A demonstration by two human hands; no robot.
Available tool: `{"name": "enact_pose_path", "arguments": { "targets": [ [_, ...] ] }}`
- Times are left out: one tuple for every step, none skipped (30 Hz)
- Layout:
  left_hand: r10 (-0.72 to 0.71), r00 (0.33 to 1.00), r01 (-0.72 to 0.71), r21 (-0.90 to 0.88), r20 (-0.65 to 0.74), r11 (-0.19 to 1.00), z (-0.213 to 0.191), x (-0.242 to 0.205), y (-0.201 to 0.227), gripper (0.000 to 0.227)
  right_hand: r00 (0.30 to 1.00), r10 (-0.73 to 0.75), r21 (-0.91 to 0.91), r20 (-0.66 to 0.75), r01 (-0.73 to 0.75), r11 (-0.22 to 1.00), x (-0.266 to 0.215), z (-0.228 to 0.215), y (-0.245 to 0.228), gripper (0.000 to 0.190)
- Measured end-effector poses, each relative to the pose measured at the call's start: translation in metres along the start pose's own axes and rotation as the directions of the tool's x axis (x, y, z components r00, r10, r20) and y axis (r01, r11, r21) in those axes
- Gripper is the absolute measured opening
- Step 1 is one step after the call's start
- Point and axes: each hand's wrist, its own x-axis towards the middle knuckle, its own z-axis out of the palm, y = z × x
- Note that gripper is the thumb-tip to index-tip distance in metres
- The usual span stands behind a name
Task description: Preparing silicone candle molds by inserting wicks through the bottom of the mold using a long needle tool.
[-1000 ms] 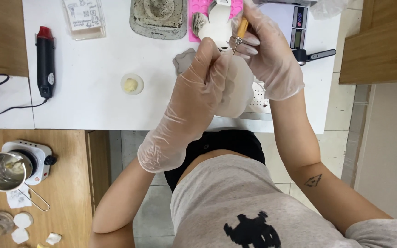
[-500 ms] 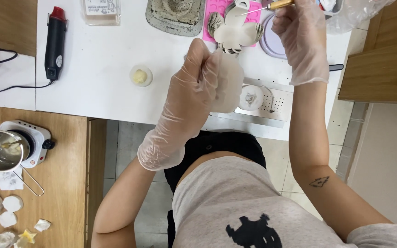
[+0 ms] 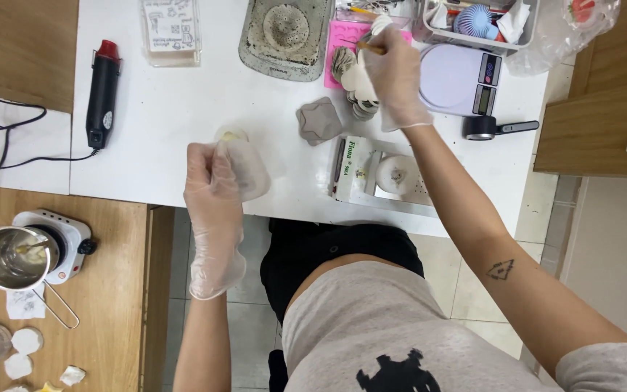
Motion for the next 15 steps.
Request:
{"name": "enact_pose_path", "arguments": {
  "targets": [
    [0.003,1.0,-0.003,0.004,0.001,1.0,-0.003,-0.001,-0.003,0.018,1.0,0.002,0.004,-0.003,-0.002,1.0,-0.007,0.013,-0.017,0.018],
    [-0.03,0.999,0.03,-0.018,-0.018,0.999,-0.006,-0.002,-0.006,0.017,0.996,-0.06,-0.034,0.071,0.063,0.997,-0.014,0.025,-0.033,0.017],
    [-0.066,0.997,0.065,-0.043,-0.027,0.997,-0.007,-0.005,-0.01,0.017,0.983,-0.112,-0.074,0.147,0.124,0.99,-0.024,0.035,-0.047,0.015],
    [-0.066,0.998,0.066,-0.041,-0.018,0.997,-0.007,-0.004,-0.004,0.017,0.984,-0.104,-0.077,0.143,0.116,0.99,-0.034,0.056,-0.054,0.015],
    [-0.203,0.979,0.199,-0.095,-0.03,0.975,-0.006,-0.005,0.003,0.017,0.969,-0.161,-0.054,0.188,0.174,0.983,-0.045,0.074,-0.059,0.017],
    [-0.336,0.941,0.328,-0.146,-0.035,0.933,-0.004,-0.005,0.009,0.018,0.948,-0.218,-0.028,0.232,0.23,0.973,-0.055,0.091,-0.064,0.02],
    [-0.336,0.942,0.331,-0.135,-0.013,0.934,-0.002,-0.008,0.005,0.018,0.955,-0.196,-0.039,0.222,0.21,0.977,-0.065,0.109,-0.066,0.02],
    [-0.32,0.946,0.31,-0.158,-0.043,0.938,0.001,-0.01,0.003,0.019,0.963,-0.167,-0.13,0.213,0.197,0.972,-0.073,0.127,-0.067,0.019],
    [-0.299,0.952,0.283,-0.177,-0.067,0.943,0.004,-0.01,0.0,0.021,0.972,-0.133,-0.223,0.195,0.176,0.959,-0.079,0.144,-0.067,0.018],
    [-0.292,0.956,0.283,-0.163,-0.036,0.945,0.005,-0.01,0.005,0.021,0.979,-0.106,-0.234,0.175,0.146,0.961,-0.087,0.157,-0.068,0.018],
    [-0.296,0.953,0.276,-0.224,-0.062,0.935,0.009,-0.011,0.009,0.022,0.985,-0.066,-0.273,0.157,0.108,0.956,-0.095,0.167,-0.064,0.019],
    [-0.304,0.949,0.269,-0.285,-0.086,0.92,0.014,-0.012,0.012,0.023,0.99,-0.027,-0.31,0.137,0.068,0.948,-0.102,0.178,-0.06,0.021],
    [-0.303,0.951,0.275,-0.278,-0.06,0.92,0.016,-0.01,0.005,0.023,0.992,-0.005,-0.321,0.124,0.045,0.946,-0.108,0.193,-0.048,0.021],
    [-0.25,0.966,0.226,-0.256,-0.066,0.94,0.017,-0.007,-0.003,0.023,0.979,0.061,-0.461,0.193,0.035,0.887,-0.113,0.208,-0.037,0.017],
    [-0.196,0.977,0.174,-0.233,-0.078,0.957,0.017,-0.006,-0.011,0.024,0.957,0.135,-0.584,0.257,0.042,0.811,-0.12,0.226,-0.027,0.014]
  ]
}}
